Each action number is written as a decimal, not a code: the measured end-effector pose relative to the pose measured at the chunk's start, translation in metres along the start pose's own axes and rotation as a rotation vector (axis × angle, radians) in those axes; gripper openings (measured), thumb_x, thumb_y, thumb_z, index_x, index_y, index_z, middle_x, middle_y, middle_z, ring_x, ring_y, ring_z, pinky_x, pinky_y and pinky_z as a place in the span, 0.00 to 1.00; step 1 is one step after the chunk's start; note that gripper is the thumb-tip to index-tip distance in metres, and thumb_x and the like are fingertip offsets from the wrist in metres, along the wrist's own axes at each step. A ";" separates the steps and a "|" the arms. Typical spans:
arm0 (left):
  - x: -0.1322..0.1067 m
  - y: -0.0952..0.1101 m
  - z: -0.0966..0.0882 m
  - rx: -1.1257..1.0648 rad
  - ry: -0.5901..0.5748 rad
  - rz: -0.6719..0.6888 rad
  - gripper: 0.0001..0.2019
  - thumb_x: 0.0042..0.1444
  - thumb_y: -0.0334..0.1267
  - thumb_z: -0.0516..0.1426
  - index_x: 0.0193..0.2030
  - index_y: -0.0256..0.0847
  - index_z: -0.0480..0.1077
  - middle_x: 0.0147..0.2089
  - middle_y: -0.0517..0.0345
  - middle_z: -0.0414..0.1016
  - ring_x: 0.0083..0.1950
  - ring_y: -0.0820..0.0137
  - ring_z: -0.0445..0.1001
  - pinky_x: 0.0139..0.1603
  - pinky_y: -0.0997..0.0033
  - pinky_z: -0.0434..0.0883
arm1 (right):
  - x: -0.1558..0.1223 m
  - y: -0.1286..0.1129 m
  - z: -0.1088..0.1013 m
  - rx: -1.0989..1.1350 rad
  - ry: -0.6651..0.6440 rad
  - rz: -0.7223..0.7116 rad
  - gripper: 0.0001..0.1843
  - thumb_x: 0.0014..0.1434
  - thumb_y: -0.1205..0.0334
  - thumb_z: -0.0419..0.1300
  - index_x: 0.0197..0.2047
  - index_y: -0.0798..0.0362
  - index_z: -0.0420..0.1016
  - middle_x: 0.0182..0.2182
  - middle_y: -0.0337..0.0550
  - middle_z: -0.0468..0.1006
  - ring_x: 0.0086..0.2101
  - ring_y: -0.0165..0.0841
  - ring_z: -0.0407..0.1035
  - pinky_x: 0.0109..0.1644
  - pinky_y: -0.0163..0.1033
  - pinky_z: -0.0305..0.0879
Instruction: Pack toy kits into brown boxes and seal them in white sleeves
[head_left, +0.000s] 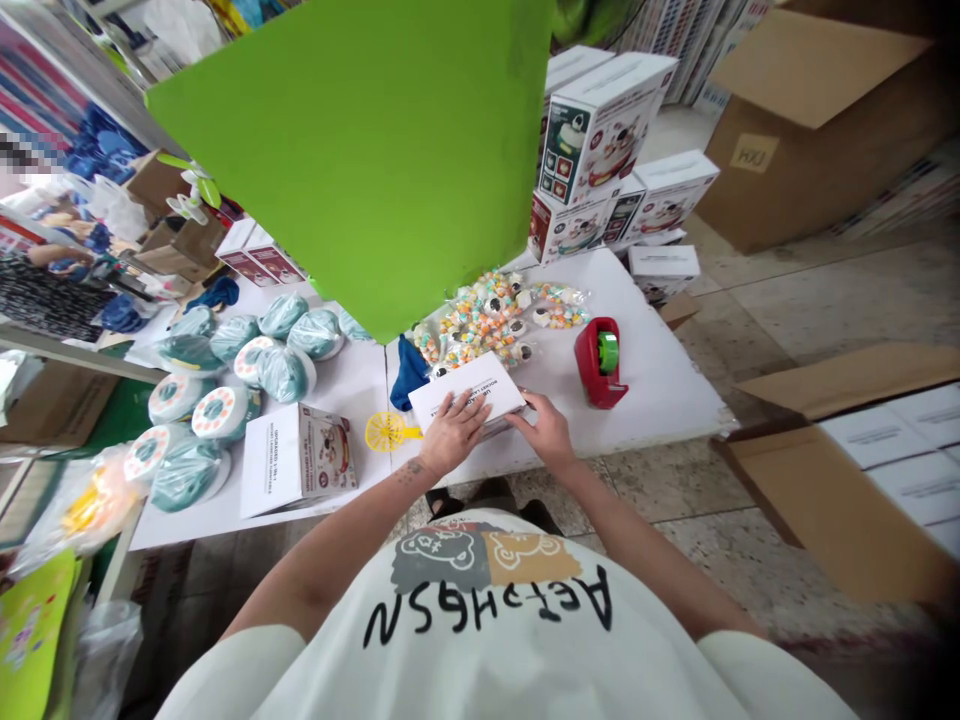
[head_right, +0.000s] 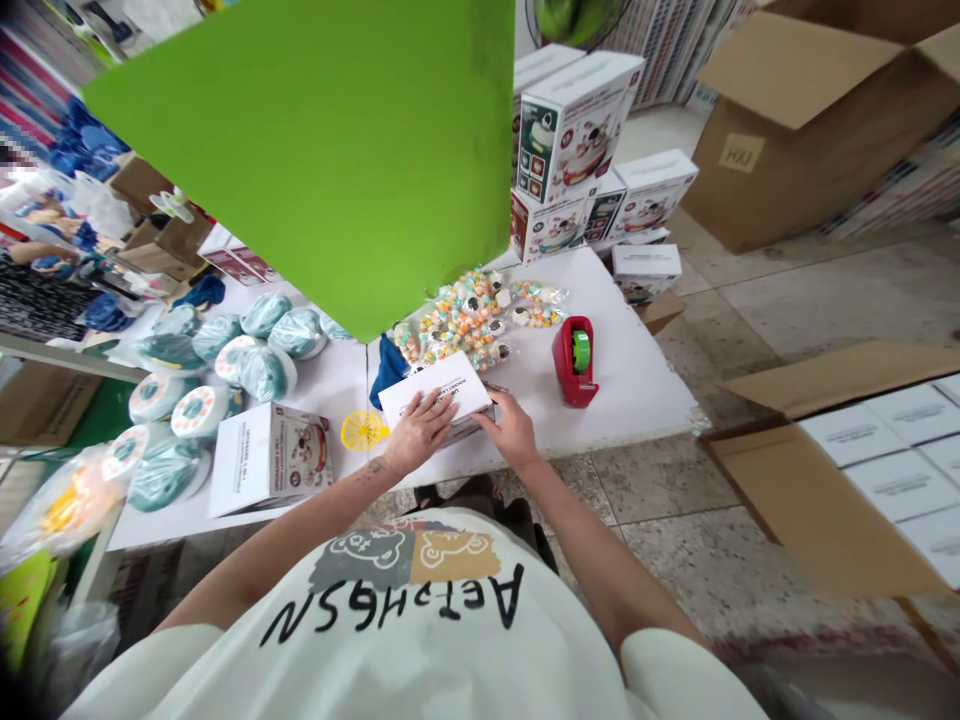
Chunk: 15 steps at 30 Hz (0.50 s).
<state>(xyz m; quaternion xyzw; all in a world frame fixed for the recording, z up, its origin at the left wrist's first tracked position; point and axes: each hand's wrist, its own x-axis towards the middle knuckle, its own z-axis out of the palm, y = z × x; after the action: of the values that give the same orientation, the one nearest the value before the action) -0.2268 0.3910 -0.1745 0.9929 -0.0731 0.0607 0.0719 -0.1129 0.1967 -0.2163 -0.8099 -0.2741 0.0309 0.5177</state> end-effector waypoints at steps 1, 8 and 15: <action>0.000 0.000 0.000 0.001 -0.001 0.000 0.20 0.69 0.39 0.47 0.66 0.42 0.65 0.68 0.53 0.65 0.72 0.58 0.57 0.71 0.44 0.56 | 0.001 0.001 -0.003 0.027 -0.042 0.018 0.26 0.58 0.47 0.63 0.55 0.50 0.72 0.51 0.49 0.77 0.49 0.43 0.73 0.57 0.50 0.69; -0.001 0.001 -0.001 -0.014 -0.003 0.001 0.21 0.69 0.39 0.47 0.66 0.42 0.64 0.68 0.53 0.64 0.72 0.58 0.56 0.72 0.44 0.55 | 0.016 0.054 -0.081 -0.034 0.195 0.250 0.18 0.57 0.53 0.58 0.46 0.55 0.77 0.43 0.51 0.80 0.41 0.39 0.74 0.52 0.47 0.70; -0.001 0.001 -0.003 -0.024 -0.009 0.003 0.21 0.69 0.38 0.47 0.67 0.42 0.63 0.68 0.53 0.65 0.72 0.57 0.56 0.72 0.45 0.54 | 0.048 0.126 -0.134 -0.304 0.293 0.667 0.15 0.46 0.56 0.60 0.32 0.58 0.80 0.31 0.54 0.81 0.37 0.46 0.73 0.48 0.50 0.67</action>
<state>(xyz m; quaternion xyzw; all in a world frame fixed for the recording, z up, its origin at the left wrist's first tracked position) -0.2281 0.3904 -0.1718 0.9921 -0.0758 0.0557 0.0836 0.0239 0.0701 -0.2513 -0.9177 0.0792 0.0404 0.3871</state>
